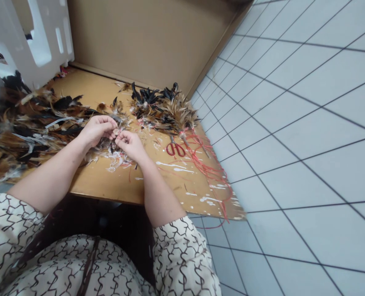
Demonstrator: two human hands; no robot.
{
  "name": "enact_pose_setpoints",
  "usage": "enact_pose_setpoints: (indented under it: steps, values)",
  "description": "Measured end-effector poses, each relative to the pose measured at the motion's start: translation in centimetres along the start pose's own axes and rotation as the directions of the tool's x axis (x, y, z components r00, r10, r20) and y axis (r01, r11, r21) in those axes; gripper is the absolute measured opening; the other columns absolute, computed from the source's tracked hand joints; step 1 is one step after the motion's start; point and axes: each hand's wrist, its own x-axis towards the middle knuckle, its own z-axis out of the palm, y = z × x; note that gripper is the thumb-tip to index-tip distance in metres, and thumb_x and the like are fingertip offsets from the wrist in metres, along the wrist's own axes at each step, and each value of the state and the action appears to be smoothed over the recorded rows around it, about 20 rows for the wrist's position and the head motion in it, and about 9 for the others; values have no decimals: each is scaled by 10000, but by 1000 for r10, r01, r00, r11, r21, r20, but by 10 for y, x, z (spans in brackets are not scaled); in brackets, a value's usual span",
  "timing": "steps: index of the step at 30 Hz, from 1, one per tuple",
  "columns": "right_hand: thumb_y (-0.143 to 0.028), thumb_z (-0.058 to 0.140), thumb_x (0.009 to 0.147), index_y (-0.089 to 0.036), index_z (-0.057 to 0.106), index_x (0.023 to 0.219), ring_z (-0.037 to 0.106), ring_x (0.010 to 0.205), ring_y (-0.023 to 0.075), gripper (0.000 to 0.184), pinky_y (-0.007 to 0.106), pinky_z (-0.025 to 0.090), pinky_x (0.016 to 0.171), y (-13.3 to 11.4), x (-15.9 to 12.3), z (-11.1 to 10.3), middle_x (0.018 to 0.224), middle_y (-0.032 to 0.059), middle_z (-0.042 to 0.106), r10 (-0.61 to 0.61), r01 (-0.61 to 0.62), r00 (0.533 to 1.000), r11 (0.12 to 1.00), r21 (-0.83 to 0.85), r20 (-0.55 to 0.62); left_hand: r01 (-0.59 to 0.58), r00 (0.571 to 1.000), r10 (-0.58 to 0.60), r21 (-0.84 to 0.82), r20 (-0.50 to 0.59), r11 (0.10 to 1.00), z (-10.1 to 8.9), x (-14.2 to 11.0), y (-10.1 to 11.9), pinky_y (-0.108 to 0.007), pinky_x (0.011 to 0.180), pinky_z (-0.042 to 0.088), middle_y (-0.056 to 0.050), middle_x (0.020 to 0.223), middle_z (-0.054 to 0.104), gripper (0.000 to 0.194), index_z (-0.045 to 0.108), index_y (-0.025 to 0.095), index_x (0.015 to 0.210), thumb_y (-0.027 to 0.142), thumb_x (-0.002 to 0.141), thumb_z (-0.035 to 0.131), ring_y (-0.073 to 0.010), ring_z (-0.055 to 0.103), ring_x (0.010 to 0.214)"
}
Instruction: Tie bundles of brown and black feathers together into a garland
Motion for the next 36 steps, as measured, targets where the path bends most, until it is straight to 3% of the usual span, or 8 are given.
enact_pose_setpoints:
  steps: [7, 10, 14, 18, 21, 28, 36]
  values:
    - [-217, 520, 649, -178, 448, 588, 327, 461, 60, 102, 215, 272, 497, 5, 3, 2, 468, -78, 375, -13, 5, 999, 978, -208, -35, 12, 995, -6, -64, 97, 998, 0, -1, -2, -189, 446, 418, 38, 460, 557, 193, 537, 124, 624, 120, 508, 692, -66, 499, 394]
    - [-233, 545, 638, -176, 468, 611, 343, 460, 59, 99, 216, 294, 499, 6, 3, 1, 483, -73, 414, 12, -20, 998, 991, -133, -61, -5, 996, 15, -112, 84, 994, -2, 1, -3, -199, 483, 440, 39, 493, 574, 233, 550, 116, 646, 60, 471, 693, -67, 521, 427]
    - [-327, 626, 607, -175, 499, 675, 414, 494, 66, 210, 212, 326, 498, 7, 4, -1, 554, -46, 502, 65, -50, 989, 992, 113, -131, -28, 997, 39, -159, 68, 987, -2, 2, -3, -204, 507, 449, 39, 504, 579, 224, 556, 114, 643, 40, 473, 682, -70, 536, 454]
    - [-447, 665, 595, -176, 495, 644, 357, 436, 52, 324, 208, 282, 431, 7, 5, -4, 501, -54, 458, 98, -50, 981, 962, 269, -167, -26, 993, 41, -130, 113, 991, 0, 0, -4, -202, 515, 447, 35, 517, 586, 208, 563, 111, 639, 37, 487, 684, -64, 532, 458]
    - [-476, 668, 607, -178, 469, 573, 311, 401, 45, 360, 209, 264, 401, 7, 6, -6, 440, -65, 393, 107, -45, 974, 955, 294, -198, -10, 989, 22, -81, 144, 997, 2, -3, -4, -191, 507, 439, 36, 514, 584, 185, 569, 111, 630, 29, 509, 683, -54, 524, 450]
    - [-421, 683, 607, -173, 469, 533, 312, 385, 42, 336, 206, 243, 384, 13, 6, -8, 422, -62, 400, 88, -6, 955, 959, 282, -282, 89, 985, -93, 31, 146, 996, 4, -4, -2, -190, 464, 416, 29, 451, 563, 109, 585, 111, 593, 71, 575, 685, -54, 485, 395]
    - [-363, 721, 532, -179, 554, 658, 485, 563, 98, 279, 238, 393, 521, 12, 7, -8, 608, -25, 550, -7, 104, 951, 949, 299, -309, 93, 964, -106, 64, 243, 994, 1, -3, -2, -176, 418, 372, 23, 428, 548, 142, 566, 112, 514, 48, 587, 669, -43, 453, 364]
